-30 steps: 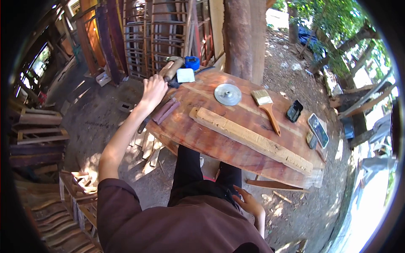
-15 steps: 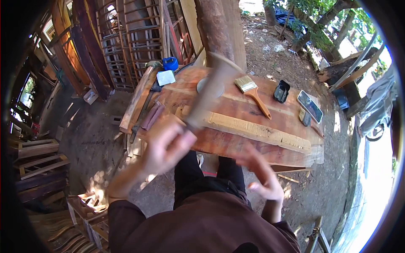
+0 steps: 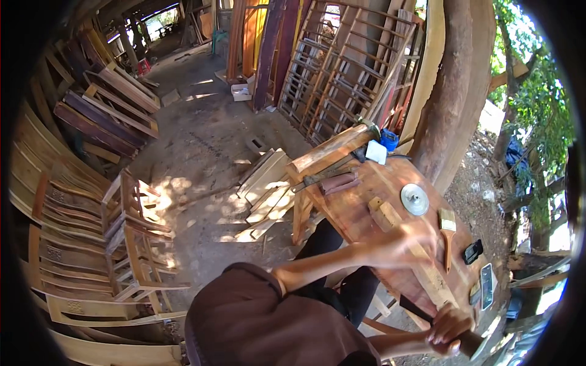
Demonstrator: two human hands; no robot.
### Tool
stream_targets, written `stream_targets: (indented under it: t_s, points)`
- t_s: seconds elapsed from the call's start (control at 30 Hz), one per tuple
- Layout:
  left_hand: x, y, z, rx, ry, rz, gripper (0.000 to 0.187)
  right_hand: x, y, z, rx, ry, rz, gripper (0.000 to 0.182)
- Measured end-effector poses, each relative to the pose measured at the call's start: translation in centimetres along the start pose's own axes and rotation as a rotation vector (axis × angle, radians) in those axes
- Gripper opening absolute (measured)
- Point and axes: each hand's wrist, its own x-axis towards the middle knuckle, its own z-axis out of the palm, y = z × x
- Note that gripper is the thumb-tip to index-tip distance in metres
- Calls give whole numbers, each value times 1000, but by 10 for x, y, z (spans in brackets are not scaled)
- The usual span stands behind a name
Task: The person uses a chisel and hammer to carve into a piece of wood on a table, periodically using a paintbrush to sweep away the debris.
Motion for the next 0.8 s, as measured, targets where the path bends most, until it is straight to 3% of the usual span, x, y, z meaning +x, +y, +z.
stream_targets:
  t_s: [0.07,0.1,0.13,0.17,0.2,0.23,0.27,0.3,0.37,0.47,0.5,0.57,0.6,0.63,0.67,0.7,0.77,0.8]
  points:
    - [-12,-29,-13,451,332,-139,61,-4,-18,-29,-40,-240,15,36]
    - [-21,-40,-23,596,210,-286,70,-3,-34,-34,31,-424,78,24]
    - [-30,-48,-34,734,79,-435,78,-16,-42,-54,-101,-421,55,31]
    - [-32,-53,-44,551,-26,-517,79,-31,-57,-57,-353,-278,245,29]
    - [-38,-72,-50,408,-81,-472,76,-45,-73,-61,-614,-110,434,26]
    - [-41,-79,-54,443,-79,-313,70,-21,-63,-63,-910,-228,250,33]
    - [-31,-56,-65,539,-160,-367,61,-28,-67,-41,-1069,343,662,34]
    - [-29,-63,-70,558,-174,-347,54,-5,-62,-46,-1586,-109,511,35]
    - [-29,-71,-77,484,-218,-224,50,19,-48,-28,-1566,35,654,42]
    - [-15,-33,-81,409,-147,-295,53,7,-51,-64,-1567,-169,781,55]
    - [-9,-25,-85,353,-116,-273,57,2,-51,-72,-1521,-204,729,58]
    - [12,3,-96,477,-77,-62,61,5,-52,-62,-1501,-147,814,56]
    - [21,13,-100,429,-37,-135,62,10,-51,-57,-1468,-130,862,54]
    - [33,17,-109,345,-34,-74,60,12,-48,-58,-1476,-107,865,54]
    - [51,29,-111,314,-40,56,61,13,-43,-62,-1473,-127,721,53]
    - [66,34,-118,359,-57,41,64,16,-38,-64,-1464,-150,575,51]
    - [94,46,-127,149,-23,-18,74,29,-36,-67,-1395,-130,524,50]
    - [110,56,-128,118,57,112,76,36,-35,-63,-1322,-120,475,48]
